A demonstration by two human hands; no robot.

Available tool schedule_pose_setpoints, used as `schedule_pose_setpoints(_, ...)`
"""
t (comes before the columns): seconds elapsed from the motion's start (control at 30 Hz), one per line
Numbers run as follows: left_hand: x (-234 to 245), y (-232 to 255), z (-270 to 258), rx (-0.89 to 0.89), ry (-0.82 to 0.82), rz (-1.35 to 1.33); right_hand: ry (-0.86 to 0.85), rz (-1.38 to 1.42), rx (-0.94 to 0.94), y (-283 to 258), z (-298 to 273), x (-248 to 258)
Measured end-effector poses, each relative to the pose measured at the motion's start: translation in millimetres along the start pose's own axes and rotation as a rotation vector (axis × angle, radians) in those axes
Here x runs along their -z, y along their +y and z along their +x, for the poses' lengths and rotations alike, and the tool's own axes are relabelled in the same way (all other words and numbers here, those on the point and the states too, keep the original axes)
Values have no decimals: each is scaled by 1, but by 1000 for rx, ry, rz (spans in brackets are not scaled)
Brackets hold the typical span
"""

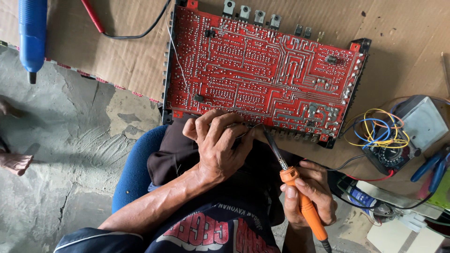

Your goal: The person solders a red circuit board using a soldering iron and solder wire. They hold the board steady with one hand while applying heat and solder to various points on the board with the other.

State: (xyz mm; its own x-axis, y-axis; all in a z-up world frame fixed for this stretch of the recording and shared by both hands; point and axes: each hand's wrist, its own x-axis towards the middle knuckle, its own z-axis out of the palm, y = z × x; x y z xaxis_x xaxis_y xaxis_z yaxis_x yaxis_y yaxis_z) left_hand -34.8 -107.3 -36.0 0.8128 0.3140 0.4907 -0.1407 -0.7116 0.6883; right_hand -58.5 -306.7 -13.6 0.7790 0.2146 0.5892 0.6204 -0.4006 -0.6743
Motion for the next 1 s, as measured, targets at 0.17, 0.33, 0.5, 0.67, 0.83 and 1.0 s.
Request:
schedule_pose_setpoints(0.17,1,1,1,8,2,18,1,-5,9,-1,3,-2)
schedule_pose_setpoints(0.33,3,2,1,12,-6,28,-5,-10,7,-1,2,-1)
schedule_pose_setpoints(0.5,7,5,3,54,-9,-48,162,63,-39,0,-9,-4)
schedule_pose_setpoints(0.67,5,3,1,46,-17,-51,71,-4,-6,2,-4,1)
schedule_pose_setpoints(0.83,13,4,2,-33,1,-69,139,-12,-21,4,-7,-4)
schedule_pose_setpoints(1.0,17,6,-5,-196,-56,-128,-43,-46,-4,-7,24,-20)
